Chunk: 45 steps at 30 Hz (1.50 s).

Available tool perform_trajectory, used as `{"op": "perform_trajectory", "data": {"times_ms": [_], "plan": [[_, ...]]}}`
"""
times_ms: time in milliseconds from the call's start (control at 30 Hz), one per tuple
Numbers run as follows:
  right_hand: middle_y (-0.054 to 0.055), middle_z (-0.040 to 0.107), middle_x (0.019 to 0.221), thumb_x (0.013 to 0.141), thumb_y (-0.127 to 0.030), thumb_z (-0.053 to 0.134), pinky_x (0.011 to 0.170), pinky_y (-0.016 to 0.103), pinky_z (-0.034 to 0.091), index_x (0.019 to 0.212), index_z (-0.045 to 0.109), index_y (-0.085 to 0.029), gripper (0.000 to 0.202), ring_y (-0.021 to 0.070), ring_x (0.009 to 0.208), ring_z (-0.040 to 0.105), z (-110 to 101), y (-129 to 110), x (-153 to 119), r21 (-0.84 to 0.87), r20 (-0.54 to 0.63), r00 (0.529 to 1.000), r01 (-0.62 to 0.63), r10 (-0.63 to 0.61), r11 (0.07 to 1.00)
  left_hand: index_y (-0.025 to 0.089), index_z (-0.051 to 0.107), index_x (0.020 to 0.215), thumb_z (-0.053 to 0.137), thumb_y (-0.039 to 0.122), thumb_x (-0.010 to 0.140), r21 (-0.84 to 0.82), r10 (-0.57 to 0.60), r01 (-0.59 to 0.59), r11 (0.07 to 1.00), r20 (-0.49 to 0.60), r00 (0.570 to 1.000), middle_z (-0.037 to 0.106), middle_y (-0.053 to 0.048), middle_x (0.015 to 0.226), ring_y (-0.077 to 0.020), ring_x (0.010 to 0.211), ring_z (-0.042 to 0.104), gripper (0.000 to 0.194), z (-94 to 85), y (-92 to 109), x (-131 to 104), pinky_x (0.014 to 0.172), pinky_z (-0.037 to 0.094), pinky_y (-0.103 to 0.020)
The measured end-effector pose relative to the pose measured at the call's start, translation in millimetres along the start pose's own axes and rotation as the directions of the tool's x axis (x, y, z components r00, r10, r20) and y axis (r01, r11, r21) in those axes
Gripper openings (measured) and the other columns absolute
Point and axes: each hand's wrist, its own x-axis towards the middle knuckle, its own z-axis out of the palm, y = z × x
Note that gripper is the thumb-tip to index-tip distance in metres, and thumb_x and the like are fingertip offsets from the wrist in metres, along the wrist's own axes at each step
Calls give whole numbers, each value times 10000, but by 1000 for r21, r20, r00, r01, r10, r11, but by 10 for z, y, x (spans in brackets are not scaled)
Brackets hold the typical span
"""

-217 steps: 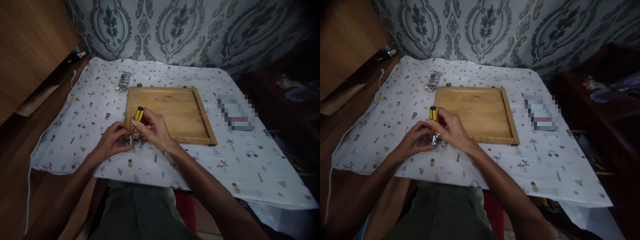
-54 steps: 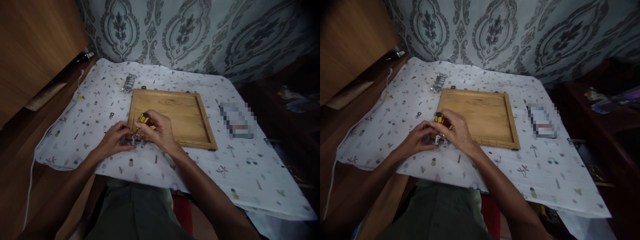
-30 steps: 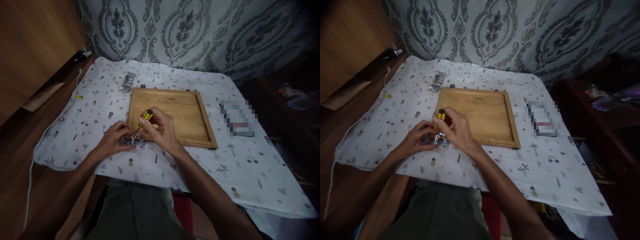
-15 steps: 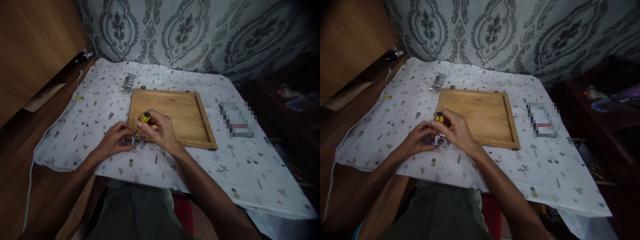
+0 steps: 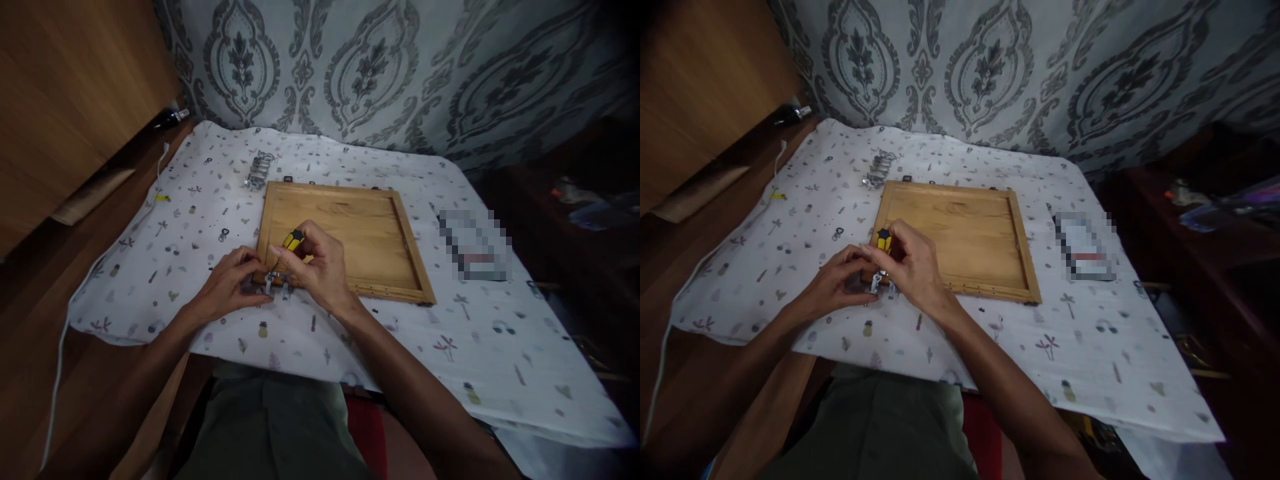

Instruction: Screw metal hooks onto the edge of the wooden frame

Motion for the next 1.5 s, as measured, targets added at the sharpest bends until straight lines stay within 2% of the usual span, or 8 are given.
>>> {"op": "perform_trajectory", "data": {"times_ms": [100, 200, 333, 533, 733, 933, 1200, 1500], "plan": [[-38, 578, 740, 893, -513, 737, 561, 242, 440, 859, 627, -214, 320, 101, 609, 519, -82, -24, 38, 121, 150, 987, -76, 58, 990, 248, 680, 1137, 794, 500, 850, 1, 0, 0, 1000, 4, 1000, 580, -73, 1189, -282, 1123, 588, 399, -9, 7, 1, 982, 512, -494], [-22, 622, 775, 904, -533, 718, 565, 239, 484, 947, 677, -202, 336, 102, 613, 578, -192, -36, 81, 195, 307, 946, -171, 106, 966, 240, 679, 1138, 785, 506, 860, -2, -2, 2, 1000, 23, 1000, 576, -78, 1187, -283, 1124, 583, 399, -21, 14, 6, 956, 515, -478], [-3, 662, 798, 912, -540, 705, 562, 234, 519, 974, 695, -179, 367, 99, 603, 627, -264, -23, 102, 254, 393, 909, -256, 142, 933, 252, 680, 1126, 779, 530, 858, 1, -3, 3, 1000, 17, 1000, 581, -71, 1175, -275, 1105, 586, 399, -21, 7, 5, 932, 518, -457], [-38, 617, 733, 866, -510, 771, 481, 206, 463, 878, 696, -186, 333, 71, 523, 562, -199, 15, 77, 237, 296, 948, -188, 113, 953, 256, 676, 1112, 782, 526, 854, 12, -8, 8, 1000, 7, 1000, 584, -65, 1178, -274, 1099, 588, 388, -7, -9, -7, 942, 517, -467], [-30, 573, 678, 877, -518, 762, 507, 227, 424, 746, 639, -196, 369, 96, 572, 526, -155, 34, 39, 74, 190, 980, -75, 60, 994, 250, 676, 1135, 791, 518, 846, 17, 11, -11, 1000, 0, 1000, 573, -72, 1180, -289, 1115, 586, 410, 5, -19, -5, 958, 514, -495], [-29, 564, 671, 885, -527, 748, 522, 240, 433, 736, 630, -199, 379, 106, 589, 533, -126, 29, 21, 70, 180, 983, -60, 46, 996, 255, 667, 1144, 779, 517, 858, 6, 20, -20, 1000, -1, 1000, 576, -73, 1181, -283, 1106, 590, 403, 7, -19, -4, 968, 510, -493], [-12, 672, 791, 886, -538, 738, 444, 236, 476, 804, 639, -208, 354, 77, 485, 593, -168, -80, 34, 223, -100, 994, -23, 46, 975, 224, 661, 1136, 756, 503, 886, 5, 30, -30, 1000, 17, 999, 559, -79, 1182, -279, 1097, 588, 386, -24, 3, -2, 890, 510, -442], [-40, 530, 662, 902, -480, 744, 487, 230, 438, 715, 583, -200, 373, 89, 557, 532, -123, -6, 23, 78, 48, 999, -4, 1, 997, 230, 665, 1138, 757, 504, 883, 8, 11, -11, 1000, 21, 1000, 565, -79, 1179, -280, 1108, 584, 385, -28, 18, -1, 918, 513, -463]]}}
